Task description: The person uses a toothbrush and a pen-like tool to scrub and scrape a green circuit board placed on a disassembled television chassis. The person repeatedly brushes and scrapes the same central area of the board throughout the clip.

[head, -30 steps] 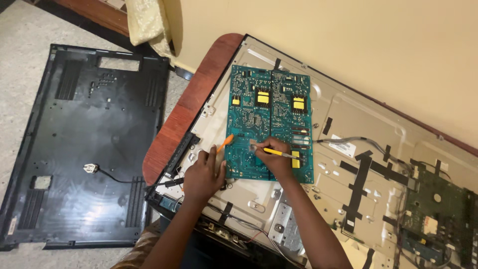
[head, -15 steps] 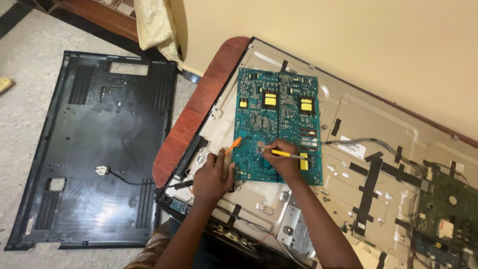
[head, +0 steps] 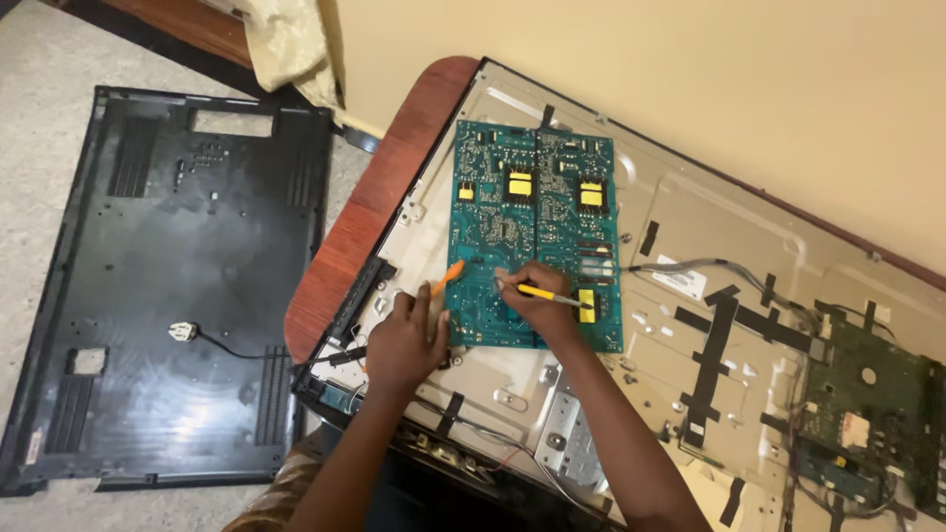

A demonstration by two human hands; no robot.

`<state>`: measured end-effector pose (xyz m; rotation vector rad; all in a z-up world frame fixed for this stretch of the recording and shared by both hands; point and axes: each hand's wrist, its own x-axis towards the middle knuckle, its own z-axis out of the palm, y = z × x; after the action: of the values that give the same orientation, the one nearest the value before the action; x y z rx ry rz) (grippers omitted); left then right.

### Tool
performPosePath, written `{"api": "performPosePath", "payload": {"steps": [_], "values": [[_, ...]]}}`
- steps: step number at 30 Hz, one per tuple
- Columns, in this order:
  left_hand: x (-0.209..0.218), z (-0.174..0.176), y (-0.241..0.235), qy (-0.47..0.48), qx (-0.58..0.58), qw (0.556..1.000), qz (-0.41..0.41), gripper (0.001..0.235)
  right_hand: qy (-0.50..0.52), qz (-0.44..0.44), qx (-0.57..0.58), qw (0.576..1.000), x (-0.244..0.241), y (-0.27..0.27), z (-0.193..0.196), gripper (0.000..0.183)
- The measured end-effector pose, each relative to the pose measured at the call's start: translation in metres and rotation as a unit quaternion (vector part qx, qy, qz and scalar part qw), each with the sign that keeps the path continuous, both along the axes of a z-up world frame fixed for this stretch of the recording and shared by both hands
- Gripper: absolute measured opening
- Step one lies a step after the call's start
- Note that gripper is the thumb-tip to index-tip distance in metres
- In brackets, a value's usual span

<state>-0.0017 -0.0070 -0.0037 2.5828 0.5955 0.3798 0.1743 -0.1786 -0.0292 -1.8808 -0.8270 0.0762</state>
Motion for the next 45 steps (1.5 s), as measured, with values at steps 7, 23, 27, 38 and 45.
{"api": "performPosePath", "payload": {"steps": [7,23,27,38,45], "values": [[0.001,0.006,0.006,-0.041,0.027,0.999,-0.004,0.048,-0.058,0.001,-0.004,0.998,0.008,0.008,-0.007,0.015],[-0.004,0.0,0.003,-0.056,0.024,0.998,-0.015,0.045,-0.044,0.015,-0.008,0.999,0.004,0.005,0.005,0.015],[-0.003,-0.001,0.004,-0.066,0.015,0.998,-0.011,0.045,-0.032,0.023,-0.001,0.999,0.005,0.009,0.006,0.016],[-0.004,-0.006,0.002,-0.036,0.038,0.998,-0.022,0.049,-0.018,0.032,0.002,0.999,0.002,0.006,0.011,0.013],[0.001,-0.003,0.006,-0.052,0.006,0.999,-0.004,0.047,-0.047,0.016,-0.005,0.999,0.008,0.012,0.007,0.018]]}}
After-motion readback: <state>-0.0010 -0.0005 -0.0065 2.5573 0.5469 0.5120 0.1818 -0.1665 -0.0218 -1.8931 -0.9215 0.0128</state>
